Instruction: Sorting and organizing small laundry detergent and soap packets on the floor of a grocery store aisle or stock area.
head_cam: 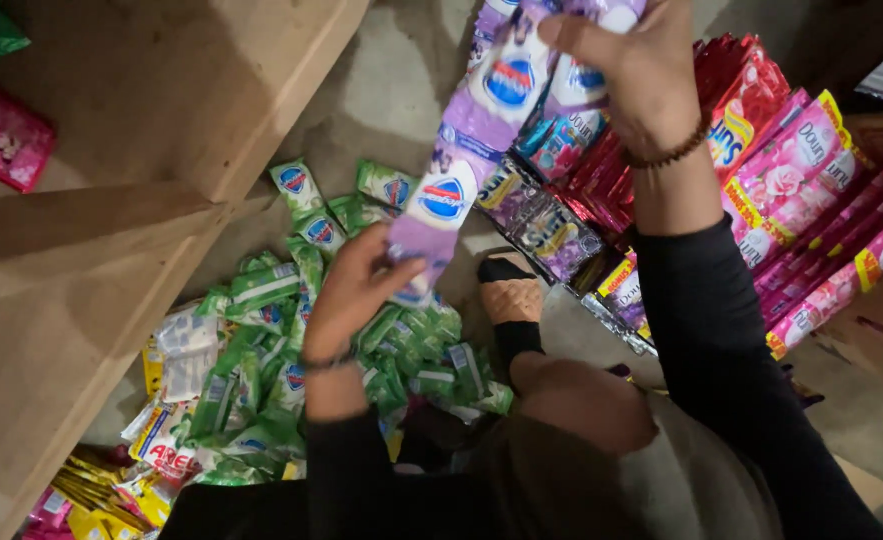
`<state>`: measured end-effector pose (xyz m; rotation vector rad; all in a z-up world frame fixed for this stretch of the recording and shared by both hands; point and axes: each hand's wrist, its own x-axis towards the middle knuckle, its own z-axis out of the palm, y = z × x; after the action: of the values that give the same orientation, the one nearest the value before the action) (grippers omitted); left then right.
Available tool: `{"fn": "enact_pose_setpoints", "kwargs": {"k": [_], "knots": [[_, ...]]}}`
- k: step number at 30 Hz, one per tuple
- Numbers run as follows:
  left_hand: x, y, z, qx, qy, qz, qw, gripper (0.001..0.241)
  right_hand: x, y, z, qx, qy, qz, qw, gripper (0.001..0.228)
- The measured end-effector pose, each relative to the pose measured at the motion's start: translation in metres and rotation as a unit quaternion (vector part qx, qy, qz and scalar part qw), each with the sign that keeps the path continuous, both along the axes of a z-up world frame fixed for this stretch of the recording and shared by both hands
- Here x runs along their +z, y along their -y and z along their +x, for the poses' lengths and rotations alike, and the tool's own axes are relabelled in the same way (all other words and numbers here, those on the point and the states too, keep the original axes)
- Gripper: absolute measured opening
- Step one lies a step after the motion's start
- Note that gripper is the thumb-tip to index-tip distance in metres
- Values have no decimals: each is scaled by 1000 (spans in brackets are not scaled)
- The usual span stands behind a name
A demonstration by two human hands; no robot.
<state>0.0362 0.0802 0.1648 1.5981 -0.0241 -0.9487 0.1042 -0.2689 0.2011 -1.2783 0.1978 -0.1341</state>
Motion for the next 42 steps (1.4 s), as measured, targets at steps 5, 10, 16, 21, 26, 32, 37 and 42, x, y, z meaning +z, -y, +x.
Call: {"fn": "enact_pose_setpoints", "kwargs": {"k": [5, 10, 16, 21, 26, 32, 37, 42], "knots": [[88, 13, -17, 183, 101, -118, 971, 31, -82, 15, 12, 12, -22, 87, 996, 19], [78, 64, 20, 123, 237, 22, 963, 19, -186, 25, 35, 4, -47, 119, 992, 24], [39, 97, 43, 204, 254, 60, 944, 16, -204, 14, 45, 33, -139, -163, 976, 47], [16, 104, 51, 199, 256, -46, 945, 16, -211, 7, 49, 76, -151, -558, 812, 53], [31, 116, 85, 158, 268, -74, 947, 19, -95, 0, 17, 115, -52, -318, 940, 35], [84, 127, 111, 96, 265, -153, 947, 20, 30, -11, 3, 214, 128, -49, 967, 64], [111, 129, 123, 158, 230, -12, 960, 29, 28, -20, 6, 189, 144, -216, 947, 72], [55, 109, 136, -63, 427, -62, 900, 101, 29, -9, 15, 114, 101, -147, 977, 42]]}}
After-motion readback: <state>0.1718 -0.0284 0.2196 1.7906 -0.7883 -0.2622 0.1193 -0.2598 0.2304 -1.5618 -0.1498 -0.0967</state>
